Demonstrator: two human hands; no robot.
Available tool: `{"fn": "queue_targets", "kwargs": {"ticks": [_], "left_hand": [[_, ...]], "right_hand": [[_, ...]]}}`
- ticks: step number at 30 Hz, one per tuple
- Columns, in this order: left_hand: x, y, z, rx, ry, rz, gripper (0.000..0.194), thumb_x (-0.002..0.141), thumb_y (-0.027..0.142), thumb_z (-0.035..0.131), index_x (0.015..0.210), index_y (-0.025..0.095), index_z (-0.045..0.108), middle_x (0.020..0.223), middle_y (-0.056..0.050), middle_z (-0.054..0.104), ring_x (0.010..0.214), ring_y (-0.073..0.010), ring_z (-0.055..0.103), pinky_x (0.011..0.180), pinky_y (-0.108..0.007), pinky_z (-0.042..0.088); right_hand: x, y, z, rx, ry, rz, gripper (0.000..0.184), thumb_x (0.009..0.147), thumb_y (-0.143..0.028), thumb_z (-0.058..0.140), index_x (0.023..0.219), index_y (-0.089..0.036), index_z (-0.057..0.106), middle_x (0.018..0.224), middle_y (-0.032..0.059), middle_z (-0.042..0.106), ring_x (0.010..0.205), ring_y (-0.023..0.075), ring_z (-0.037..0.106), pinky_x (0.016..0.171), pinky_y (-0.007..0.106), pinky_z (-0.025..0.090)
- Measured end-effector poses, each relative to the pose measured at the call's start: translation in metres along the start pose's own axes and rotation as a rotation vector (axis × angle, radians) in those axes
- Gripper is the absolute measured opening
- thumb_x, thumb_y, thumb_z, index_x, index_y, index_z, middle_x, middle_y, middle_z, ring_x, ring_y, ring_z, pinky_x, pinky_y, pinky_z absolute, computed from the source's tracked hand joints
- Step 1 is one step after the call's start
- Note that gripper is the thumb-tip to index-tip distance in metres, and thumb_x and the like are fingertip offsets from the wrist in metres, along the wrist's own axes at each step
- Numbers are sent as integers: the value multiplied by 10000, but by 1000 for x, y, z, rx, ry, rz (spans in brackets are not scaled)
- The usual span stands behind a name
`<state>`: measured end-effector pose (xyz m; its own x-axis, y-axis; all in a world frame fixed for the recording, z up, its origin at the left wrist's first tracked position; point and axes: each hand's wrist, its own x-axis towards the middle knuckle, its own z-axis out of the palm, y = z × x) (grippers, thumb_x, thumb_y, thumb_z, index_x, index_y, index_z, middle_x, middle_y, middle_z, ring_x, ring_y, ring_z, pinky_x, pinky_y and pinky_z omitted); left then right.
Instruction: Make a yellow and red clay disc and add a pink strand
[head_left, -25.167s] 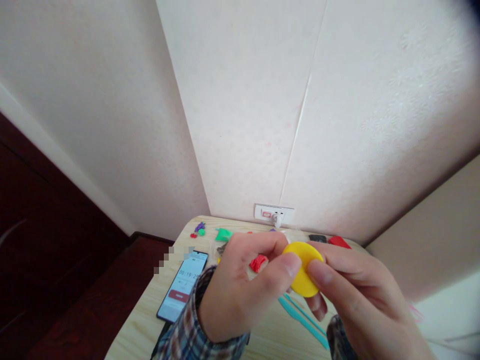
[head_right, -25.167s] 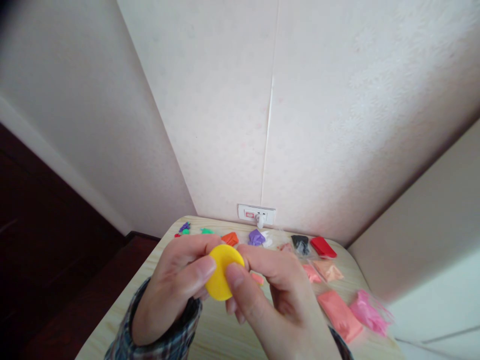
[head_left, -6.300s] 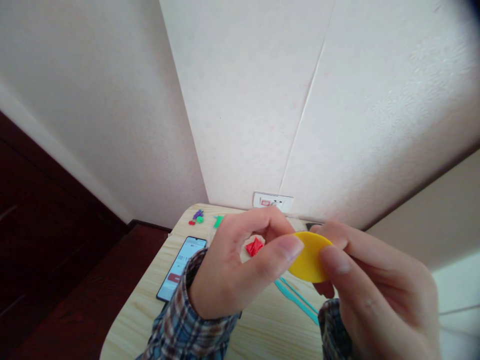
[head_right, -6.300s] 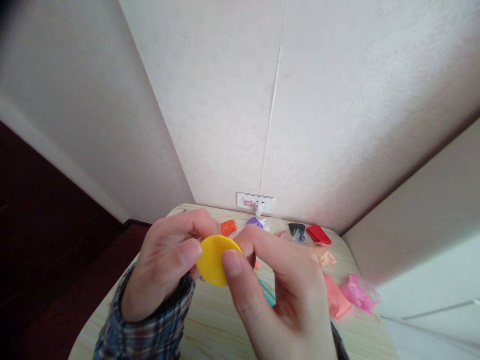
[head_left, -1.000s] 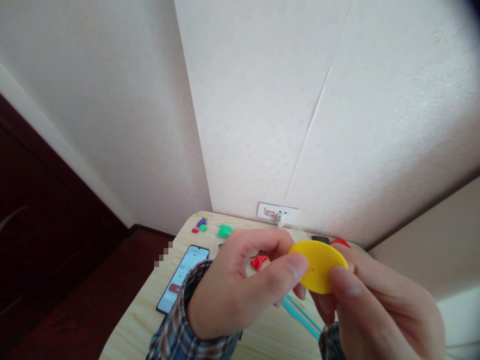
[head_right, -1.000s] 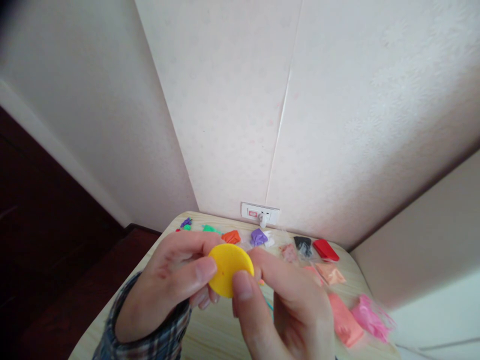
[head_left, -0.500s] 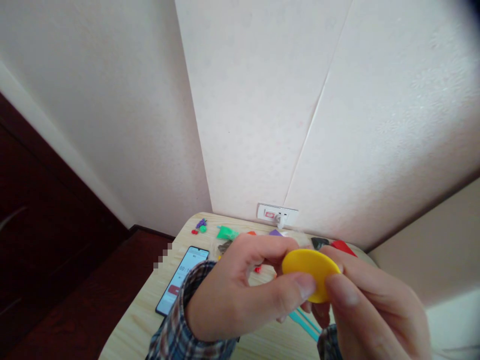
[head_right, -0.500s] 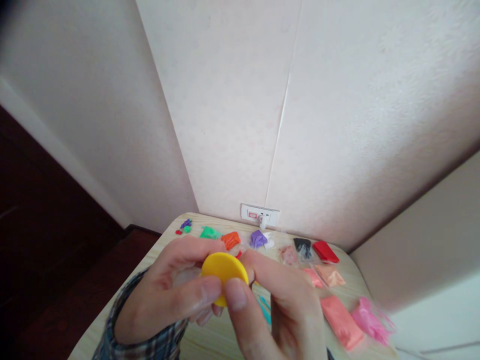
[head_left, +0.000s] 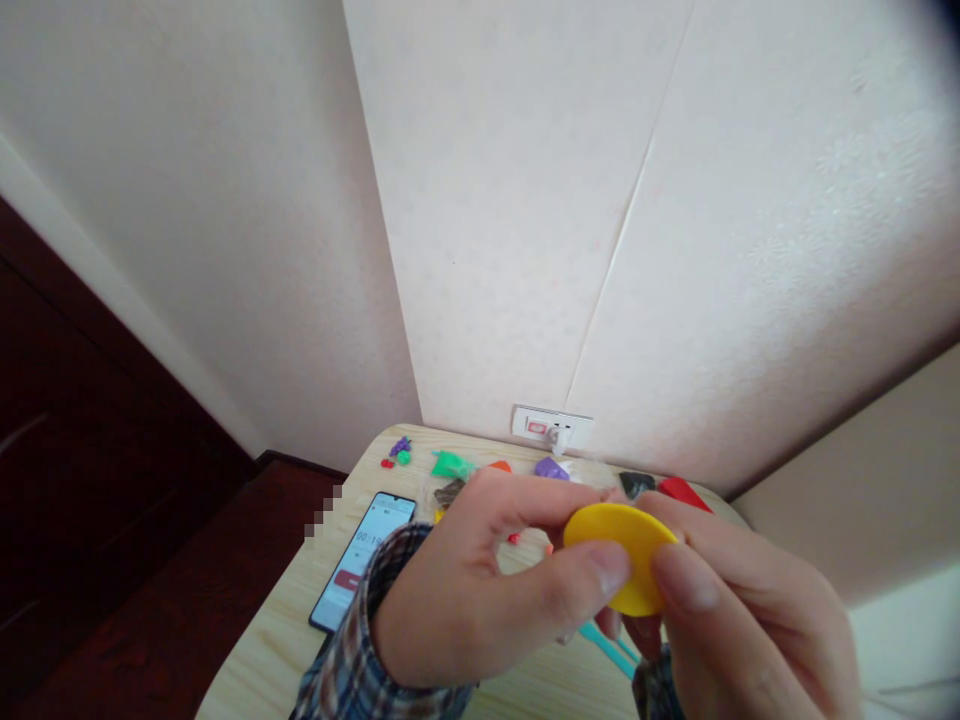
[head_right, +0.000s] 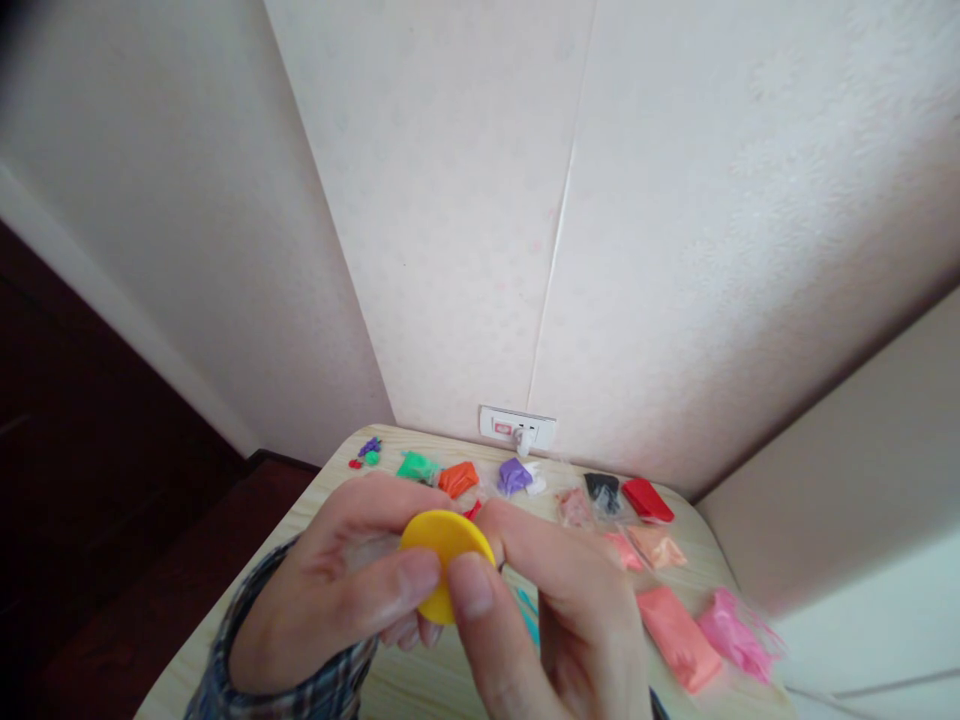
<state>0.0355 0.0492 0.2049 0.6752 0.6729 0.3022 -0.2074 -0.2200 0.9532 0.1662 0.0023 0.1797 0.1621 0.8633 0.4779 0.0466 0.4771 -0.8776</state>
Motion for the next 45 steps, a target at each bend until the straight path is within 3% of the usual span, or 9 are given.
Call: {"fn": "queue_targets", "kwargs": {"ticks": [4,7,11,16,21,30,38,42,45], "left_hand": [[-1,3,0,88,-9,-54,341,850,399,522,614,154,553,619,-26,543,521,-101,489,475,-211,434],[-1,2,1,134,45,-36,321,840,339,503,574,158,510,573,-3,484,508,-92,451,451,-196,405],[-1,-2,2,121,86,-30,361,860,329,464,542,160,465,535,13,437,488,-82,397,448,-199,367],[-1,-4,0,134,100,12,394,844,402,530,532,162,506,524,7,455,500,-99,413,486,-228,379],[0,-3,0,218,104,43,395,835,423,533,527,174,525,519,0,456,511,-115,416,494,-239,388],[0,-4,2,158,123,8,432,831,450,532,499,180,474,517,-1,455,509,-116,418,493,-247,382],[-3,-13,3,19,212,-6,401,886,422,471,581,162,459,501,31,418,461,-70,373,474,-208,345],[-2,-8,3,90,138,5,391,853,405,501,552,157,475,525,14,447,473,-79,394,449,-205,358],[-1,-3,2,111,83,6,326,823,353,534,568,151,508,560,1,492,493,-84,419,442,-197,373]], "right_hand": [[-1,-2,2,-31,15,17,339,846,-391,576,564,-207,613,458,-2,512,415,109,467,400,224,409],[-7,4,-2,-75,69,24,234,840,-384,598,717,-214,703,498,13,575,460,127,534,422,231,428],[-10,13,-10,-121,20,25,167,815,-346,630,821,-216,736,498,15,573,453,134,529,339,215,350],[-6,14,-10,-102,35,-3,216,803,-395,629,763,-204,723,662,65,654,547,170,584,424,255,437],[-4,6,-5,-102,-15,20,244,827,-335,593,643,-199,678,545,31,582,476,139,525,393,238,395],[-6,11,-8,-121,46,14,212,796,-382,628,724,-207,722,681,72,664,600,191,608,405,253,426],[-4,7,-11,-108,-54,-3,197,825,-348,603,742,-222,729,514,17,563,474,136,523,370,229,370],[-3,6,-8,-56,-10,-14,210,842,-324,590,693,-215,690,559,21,594,560,151,584,444,234,420],[-1,3,-3,8,-14,-17,340,871,-350,543,570,-196,584,529,11,564,499,130,530,485,254,427]]}}
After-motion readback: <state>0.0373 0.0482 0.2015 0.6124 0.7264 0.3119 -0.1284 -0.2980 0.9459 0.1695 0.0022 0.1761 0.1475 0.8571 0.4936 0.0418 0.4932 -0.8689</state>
